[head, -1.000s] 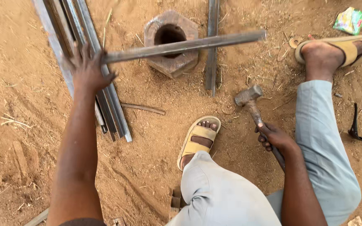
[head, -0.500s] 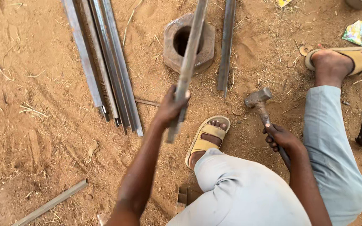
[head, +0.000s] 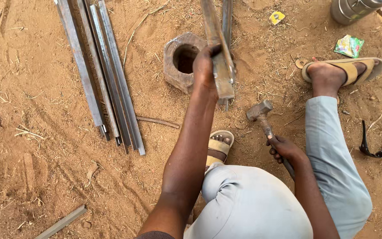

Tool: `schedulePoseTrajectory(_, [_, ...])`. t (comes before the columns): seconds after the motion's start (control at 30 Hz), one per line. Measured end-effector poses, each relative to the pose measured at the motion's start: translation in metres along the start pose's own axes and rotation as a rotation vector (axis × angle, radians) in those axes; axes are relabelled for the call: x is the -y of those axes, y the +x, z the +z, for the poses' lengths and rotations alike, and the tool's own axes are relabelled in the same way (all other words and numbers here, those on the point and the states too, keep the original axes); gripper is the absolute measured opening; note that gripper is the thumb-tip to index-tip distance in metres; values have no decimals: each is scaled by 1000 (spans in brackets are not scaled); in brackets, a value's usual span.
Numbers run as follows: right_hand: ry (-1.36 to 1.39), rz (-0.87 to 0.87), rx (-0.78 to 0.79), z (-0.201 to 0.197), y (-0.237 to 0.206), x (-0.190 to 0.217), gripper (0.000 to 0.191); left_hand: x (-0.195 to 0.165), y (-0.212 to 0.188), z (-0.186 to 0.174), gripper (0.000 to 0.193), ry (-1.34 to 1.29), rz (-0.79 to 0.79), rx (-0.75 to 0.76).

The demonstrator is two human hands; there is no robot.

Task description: The person repeatedly strikes a metal rod with a hammer on a concrete anvil, adjusting the rod's position between strikes. The person then picks up a second metal rod and aligns it with the first, holding both together.

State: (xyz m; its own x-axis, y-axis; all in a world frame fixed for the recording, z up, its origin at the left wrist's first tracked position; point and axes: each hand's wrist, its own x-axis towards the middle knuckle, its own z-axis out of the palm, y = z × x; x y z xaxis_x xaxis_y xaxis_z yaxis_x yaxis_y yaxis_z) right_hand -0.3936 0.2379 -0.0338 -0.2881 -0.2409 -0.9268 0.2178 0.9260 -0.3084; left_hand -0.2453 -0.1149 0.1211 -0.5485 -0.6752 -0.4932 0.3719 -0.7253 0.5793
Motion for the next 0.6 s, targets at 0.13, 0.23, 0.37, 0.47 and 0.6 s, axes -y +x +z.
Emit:
schedulePoseTrajectory(0.13, [24,-4,14,0,1,1,39,-12,10,-3,30,-45,-20,-11])
schedulePoseTrajectory(0.23, [-11,9,4,-1,2,1,43,-16,15,-3,30,-119,17,53])
schedulePoseTrajectory(0.37, [-21,13,13,0,0,3,42,-21,11,3,25,-173,5,-7])
schedulePoseTrajectory(0.47, [-14,6,11,1,-3,5,43,-27,3,7,24,-144,-4,-12])
schedulePoseTrajectory(0.6, [37,13,33,3,-6,7,40,-29,-11,-6,35,127,-62,38])
